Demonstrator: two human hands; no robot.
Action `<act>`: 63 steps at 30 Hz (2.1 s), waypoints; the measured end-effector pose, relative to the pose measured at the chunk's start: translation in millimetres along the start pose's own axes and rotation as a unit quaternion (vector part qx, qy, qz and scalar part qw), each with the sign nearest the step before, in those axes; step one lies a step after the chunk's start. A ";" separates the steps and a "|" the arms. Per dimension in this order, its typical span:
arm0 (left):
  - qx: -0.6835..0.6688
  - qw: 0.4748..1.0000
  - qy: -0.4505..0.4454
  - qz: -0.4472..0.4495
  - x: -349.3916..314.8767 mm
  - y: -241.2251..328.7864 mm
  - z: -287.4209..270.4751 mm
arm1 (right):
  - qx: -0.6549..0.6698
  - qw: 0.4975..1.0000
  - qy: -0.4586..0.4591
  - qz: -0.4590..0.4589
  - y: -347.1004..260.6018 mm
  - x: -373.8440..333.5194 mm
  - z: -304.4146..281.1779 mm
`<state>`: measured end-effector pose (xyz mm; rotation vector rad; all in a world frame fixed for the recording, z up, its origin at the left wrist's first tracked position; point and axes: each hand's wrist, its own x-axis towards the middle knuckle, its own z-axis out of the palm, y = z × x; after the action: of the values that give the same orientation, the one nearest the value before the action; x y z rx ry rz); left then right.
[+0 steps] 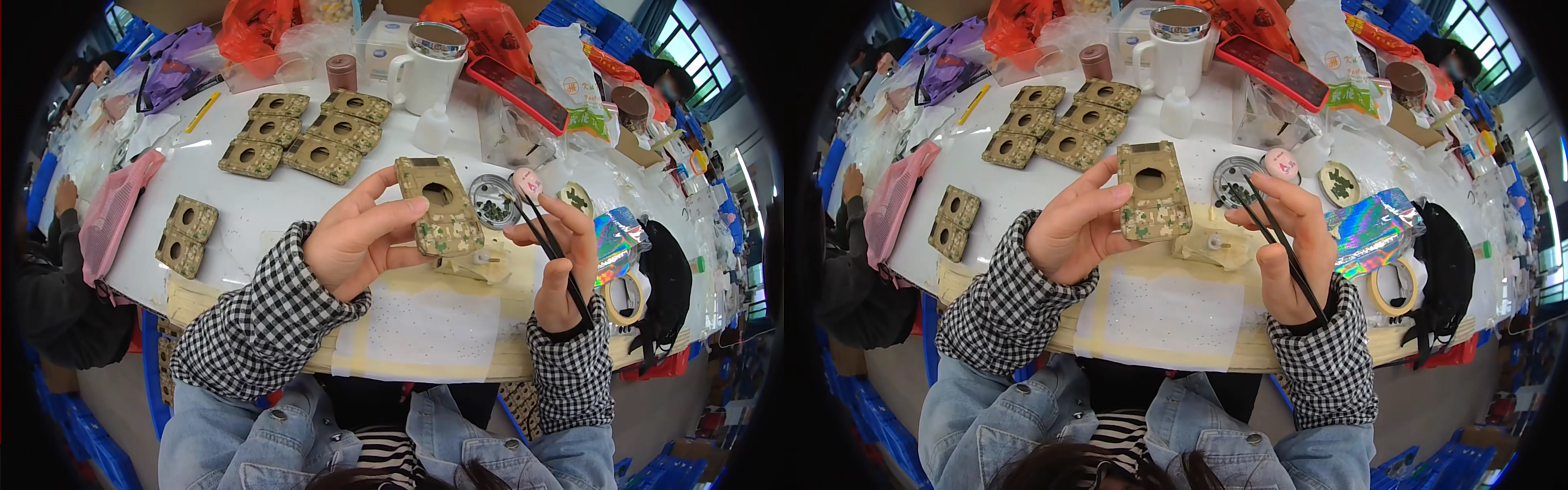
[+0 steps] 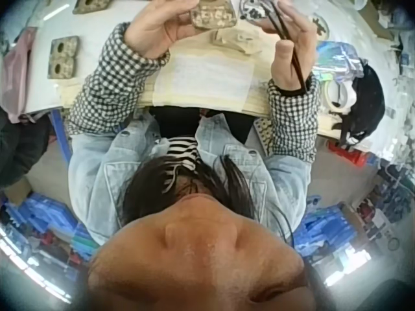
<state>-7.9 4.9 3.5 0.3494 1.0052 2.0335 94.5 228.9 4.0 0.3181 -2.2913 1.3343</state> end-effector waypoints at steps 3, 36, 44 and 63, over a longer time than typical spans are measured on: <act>-0.015 1.000 0.000 0.005 0.0 -0.2 3.2 | 0.013 1.000 -0.006 0.007 -4.0 -0.6 0.3; 0.083 0.995 -0.011 -0.048 -8.0 -11.2 17.3 | 0.183 0.981 -0.029 -0.059 -29.9 6.7 9.8; 0.092 0.995 -0.002 -0.048 -9.2 -10.4 18.5 | 0.178 0.981 -0.037 -0.063 -27.9 6.5 10.1; 0.095 0.994 -0.009 -0.049 -9.6 -8.6 18.8 | 0.194 0.978 -0.044 -0.062 -26.5 5.5 11.0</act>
<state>13.2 10.4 10.0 0.4079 1.1847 1.8488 97.8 206.3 22.2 0.6473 -2.0271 1.7273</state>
